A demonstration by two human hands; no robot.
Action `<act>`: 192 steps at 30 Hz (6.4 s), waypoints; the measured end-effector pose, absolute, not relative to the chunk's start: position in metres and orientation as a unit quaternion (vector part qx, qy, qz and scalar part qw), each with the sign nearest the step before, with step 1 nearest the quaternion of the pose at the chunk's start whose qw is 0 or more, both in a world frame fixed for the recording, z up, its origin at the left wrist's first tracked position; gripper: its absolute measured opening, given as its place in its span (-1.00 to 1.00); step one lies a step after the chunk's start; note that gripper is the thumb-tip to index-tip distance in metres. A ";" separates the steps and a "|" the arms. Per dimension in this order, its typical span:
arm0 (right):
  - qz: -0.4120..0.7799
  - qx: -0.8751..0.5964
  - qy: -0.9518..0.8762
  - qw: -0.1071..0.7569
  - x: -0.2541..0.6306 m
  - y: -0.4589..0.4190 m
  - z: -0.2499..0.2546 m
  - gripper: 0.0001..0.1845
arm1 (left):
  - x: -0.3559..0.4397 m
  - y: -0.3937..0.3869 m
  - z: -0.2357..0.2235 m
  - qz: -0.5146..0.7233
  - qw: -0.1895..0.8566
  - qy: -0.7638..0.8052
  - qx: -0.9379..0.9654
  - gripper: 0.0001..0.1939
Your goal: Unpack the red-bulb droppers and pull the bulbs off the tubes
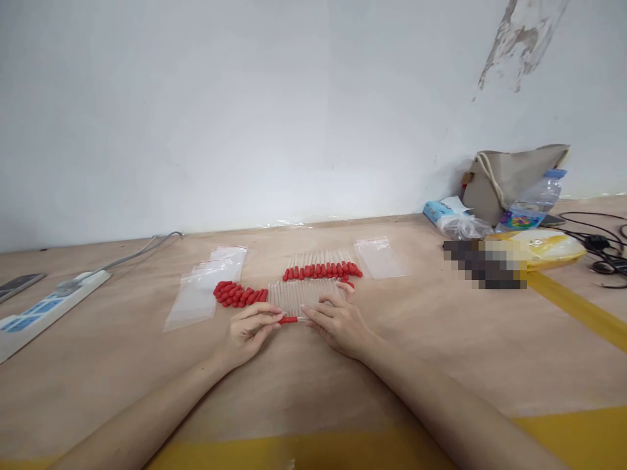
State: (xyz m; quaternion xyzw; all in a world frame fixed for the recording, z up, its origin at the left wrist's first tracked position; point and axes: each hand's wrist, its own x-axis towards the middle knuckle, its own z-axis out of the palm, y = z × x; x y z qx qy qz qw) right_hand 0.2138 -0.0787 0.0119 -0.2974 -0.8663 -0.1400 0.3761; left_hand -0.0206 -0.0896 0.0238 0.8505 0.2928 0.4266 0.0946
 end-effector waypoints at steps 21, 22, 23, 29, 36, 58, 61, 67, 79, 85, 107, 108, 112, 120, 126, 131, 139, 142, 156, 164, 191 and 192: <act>-0.168 -0.179 -0.890 0.384 0.216 -0.087 0.008 -0.63 | -0.007 -0.103 0.030 0.313 -0.033 0.327 0.891 -0.84; -0.169 -0.175 -0.890 0.385 0.216 -0.087 0.009 -0.63 | -0.007 -0.103 0.030 0.311 -0.030 0.327 0.892 -0.84; -0.170 -0.172 -0.890 0.386 0.217 -0.087 0.010 -0.63 | -0.007 -0.103 0.030 0.309 -0.026 0.328 0.892 -0.84; -0.176 -0.156 -0.890 0.391 0.218 -0.089 0.015 -0.67 | -0.009 -0.106 0.028 0.295 -0.002 0.345 0.891 -0.80; -0.173 -0.256 -0.845 0.436 0.237 -0.073 0.011 -0.66 | -0.028 -0.097 0.029 0.405 0.034 0.376 0.832 -0.81; -0.191 -0.451 -0.765 0.418 0.226 -0.050 0.004 -0.78 | -0.108 -0.045 0.052 0.344 -0.101 0.596 0.718 -0.84; -0.193 -0.455 -0.775 0.393 0.226 -0.052 0.005 -0.80 | -0.107 -0.048 0.053 0.350 -0.093 0.600 0.713 -0.82; -0.175 -0.460 -0.791 0.363 0.223 -0.056 0.008 -0.82 | -0.107 -0.049 0.054 0.359 -0.082 0.609 0.703 -0.82; -0.157 -0.469 -0.767 0.409 0.222 -0.058 0.010 -0.77 | -0.107 -0.051 0.058 0.406 -0.144 0.594 0.679 -0.83; -0.139 -0.522 -0.717 0.440 0.232 -0.053 0.009 -0.72 | -0.071 -0.038 0.072 0.341 -0.136 0.555 0.746 -0.87; -0.114 -0.497 -0.700 0.500 0.242 -0.051 0.007 -0.77 | 0.024 -0.021 0.044 0.346 -0.012 0.525 0.778 -0.82; -0.120 -0.482 -0.709 0.500 0.241 -0.052 0.009 -0.73 | 0.016 -0.031 0.043 0.355 -0.007 0.511 0.783 -0.82; -0.151 -0.403 -0.785 0.445 0.233 -0.063 0.019 -0.52 | -0.012 -0.070 0.038 0.379 0.011 0.433 0.818 -0.87; -0.151 -0.290 -0.870 0.370 0.210 -0.081 0.018 -0.75 | -0.024 -0.093 0.029 0.384 0.037 0.362 0.849 -0.90; -0.140 -0.290 -0.875 0.362 0.206 -0.081 0.013 -0.82 | -0.015 -0.097 0.032 0.346 0.019 0.363 0.865 -0.78; -0.132 -0.266 -0.884 0.361 0.203 -0.085 0.014 -0.84 | -0.008 -0.099 0.028 0.308 -0.009 0.357 0.882 -0.85; -0.147 -0.227 -0.886 0.376 0.207 -0.087 0.011 -0.83 | -0.012 -0.102 0.031 0.272 -0.013 0.352 0.896 -0.75; -0.162 -0.219 -0.884 0.380 0.209 -0.087 0.010 -0.80 | -0.013 -0.104 0.032 0.268 -0.010 0.347 0.899 -0.75; -0.169 -0.285 -0.835 0.439 0.234 -0.076 0.018 -0.75 | -0.029 -0.096 0.030 0.418 0.058 0.407 0.810 -0.82; -0.119 -0.505 -0.730 0.445 0.240 -0.053 0.009 -0.75 | -0.073 -0.069 0.065 0.500 -0.076 0.537 0.675 -0.70; -0.119 -0.486 -0.794 0.346 0.229 -0.054 0.000 -0.71 | -0.099 -0.058 0.057 0.309 -0.141 0.572 0.747 -0.85; -0.119 -0.485 -0.793 0.350 0.230 -0.055 0.001 -0.70 | -0.099 -0.059 0.058 0.316 -0.141 0.569 0.746 -0.85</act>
